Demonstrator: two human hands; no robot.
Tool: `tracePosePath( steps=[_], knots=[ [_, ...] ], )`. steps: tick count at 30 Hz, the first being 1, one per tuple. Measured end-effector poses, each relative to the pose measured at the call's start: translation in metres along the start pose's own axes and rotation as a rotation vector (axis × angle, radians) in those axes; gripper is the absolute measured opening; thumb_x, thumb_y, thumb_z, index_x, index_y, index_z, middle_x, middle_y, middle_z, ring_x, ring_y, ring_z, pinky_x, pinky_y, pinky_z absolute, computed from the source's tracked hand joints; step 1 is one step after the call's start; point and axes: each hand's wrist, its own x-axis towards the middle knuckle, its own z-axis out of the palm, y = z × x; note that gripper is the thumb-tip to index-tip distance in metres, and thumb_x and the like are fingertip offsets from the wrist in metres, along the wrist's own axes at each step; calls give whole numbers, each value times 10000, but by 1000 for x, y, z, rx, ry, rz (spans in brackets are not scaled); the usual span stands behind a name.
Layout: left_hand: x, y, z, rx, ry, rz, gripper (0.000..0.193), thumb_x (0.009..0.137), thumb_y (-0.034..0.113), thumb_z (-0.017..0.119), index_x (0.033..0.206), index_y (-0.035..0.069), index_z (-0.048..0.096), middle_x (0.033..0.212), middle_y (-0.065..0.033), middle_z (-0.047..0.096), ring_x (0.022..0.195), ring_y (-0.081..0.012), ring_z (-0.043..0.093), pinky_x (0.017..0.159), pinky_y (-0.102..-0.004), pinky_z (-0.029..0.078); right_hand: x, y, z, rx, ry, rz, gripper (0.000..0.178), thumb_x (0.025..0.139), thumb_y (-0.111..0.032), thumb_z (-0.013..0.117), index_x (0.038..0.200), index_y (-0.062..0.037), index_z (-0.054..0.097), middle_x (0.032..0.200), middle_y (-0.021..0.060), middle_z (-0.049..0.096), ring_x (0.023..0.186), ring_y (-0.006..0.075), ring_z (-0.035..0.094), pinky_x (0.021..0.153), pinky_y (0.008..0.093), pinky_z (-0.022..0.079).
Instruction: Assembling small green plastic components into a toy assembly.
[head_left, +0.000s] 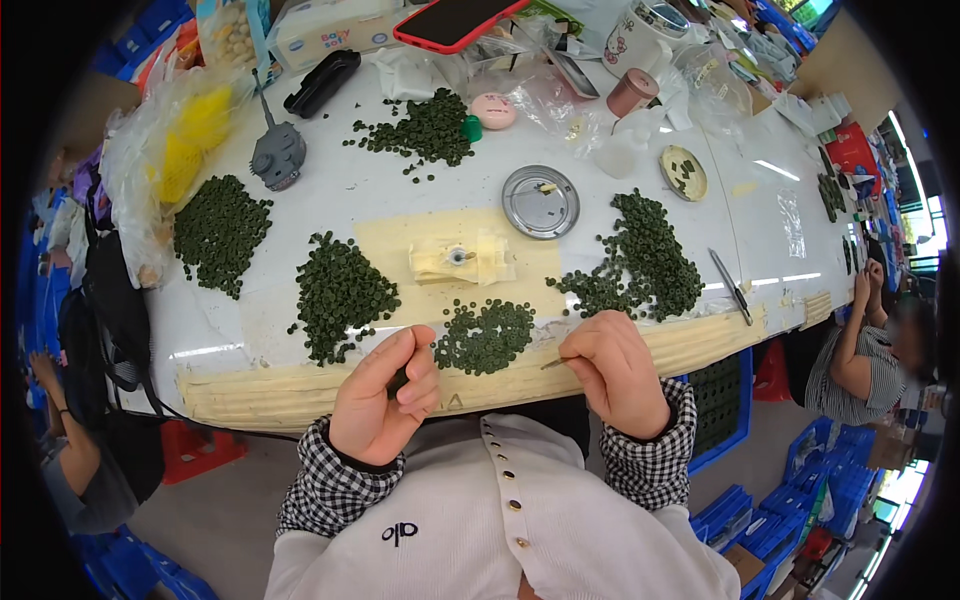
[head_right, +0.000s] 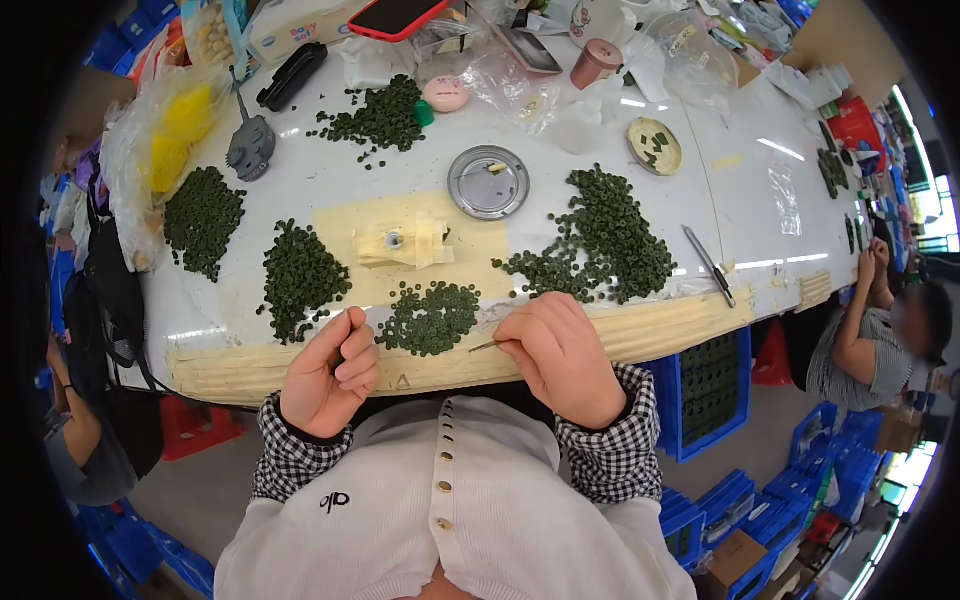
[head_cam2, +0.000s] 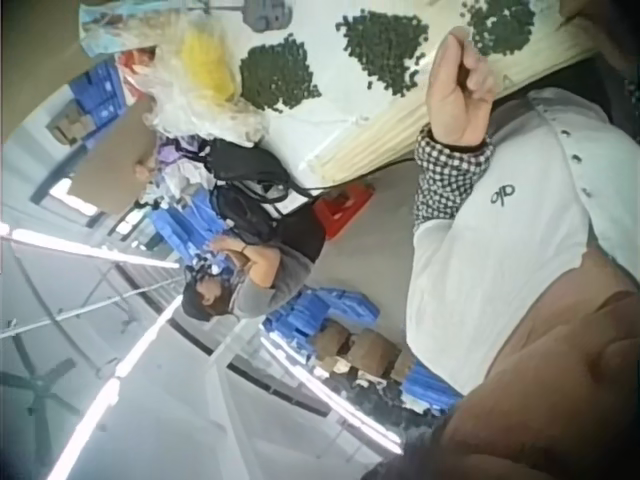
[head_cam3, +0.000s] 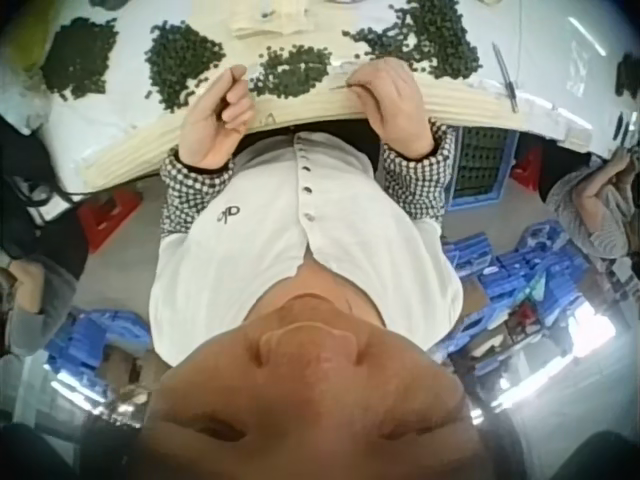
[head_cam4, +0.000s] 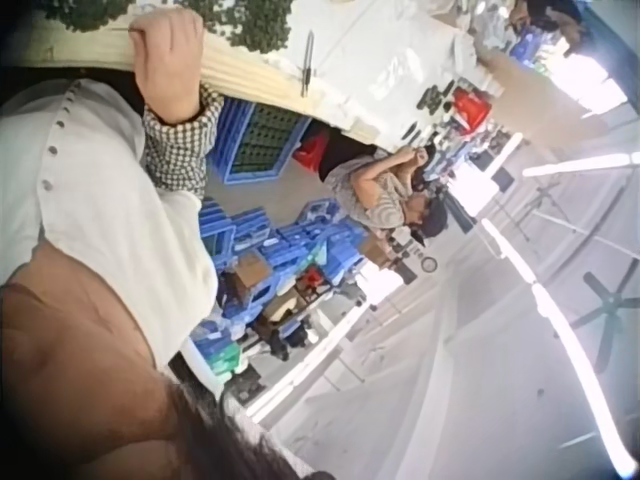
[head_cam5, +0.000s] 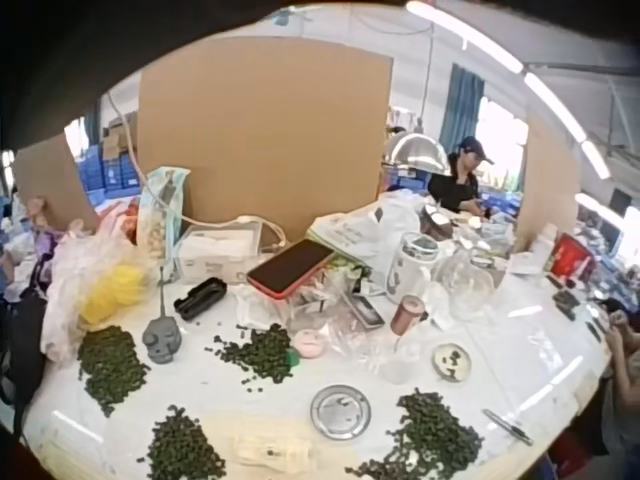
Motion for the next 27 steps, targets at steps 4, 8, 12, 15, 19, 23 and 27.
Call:
tracePosePath(
  steps=[4, 8, 12, 15, 19, 23, 27],
  knots=[
    [1, 0, -1, -1, -15, -16, 225, 971, 177, 360, 1018, 46, 537, 687, 17, 400, 529, -70, 330, 486, -200, 300, -8, -1, -12, 158, 248, 150, 162, 736, 13, 654, 853, -27, 549, 695, 81, 523, 579, 181, 505, 534, 262, 401],
    [0, 0, -2, -22, -51, -6, 232, 972, 176, 354, 1016, 40, 537, 683, 17, 394, 523, -71, 330, 486, -203, 296, -18, 12, -27, 242, 796, 222, 413, 967, -307, 369, 888, 47, 565, 608, 11, 490, 489, 70, 419, 487, 204, 361],
    [-3, -1, -1, -20, -43, 3, 233, 972, 172, 351, 1017, 35, 534, 684, 15, 394, 523, -71, 331, 485, -205, 298, -20, 38, -77, -301, 803, 275, 754, 947, -497, 72, 829, 32, 596, 648, 49, 512, 589, 152, 488, 566, 251, 377],
    [-5, 0, -6, -39, -39, 25, 223, 968, 172, 360, 1006, 35, 531, 685, 13, 406, 523, -70, 336, 490, -206, 300, -45, 48, -110, -298, 656, 506, 530, 967, -345, 275, 809, 34, 611, 721, 82, 569, 630, 176, 538, 611, 256, 422],
    [-2, -3, -7, -35, -47, 15, 207, 960, 177, 380, 991, 37, 530, 689, 11, 427, 527, -72, 344, 499, -209, 303, -52, 71, -124, -433, 410, 316, 115, 858, -66, 551, 852, 27, 618, 782, 125, 605, 694, 206, 583, 637, 266, 449],
    [0, -8, -3, -19, -53, -30, 207, 959, 177, 384, 985, 37, 534, 685, 12, 429, 530, -74, 346, 501, -208, 304, -74, 108, -124, -583, 176, 202, 187, 784, -1, 599, 967, -23, 632, 957, 136, 630, 984, 292, 584, 821, 343, 467],
    [-2, -8, -4, -9, -51, -16, 206, 958, 175, 387, 979, 38, 539, 684, 14, 436, 530, -73, 352, 501, -207, 303, -73, 108, -128, -711, -22, 243, 371, 729, 23, 576, 1083, -84, 608, 1117, 113, 587, 1108, 310, 510, 900, 386, 441]
  ],
)
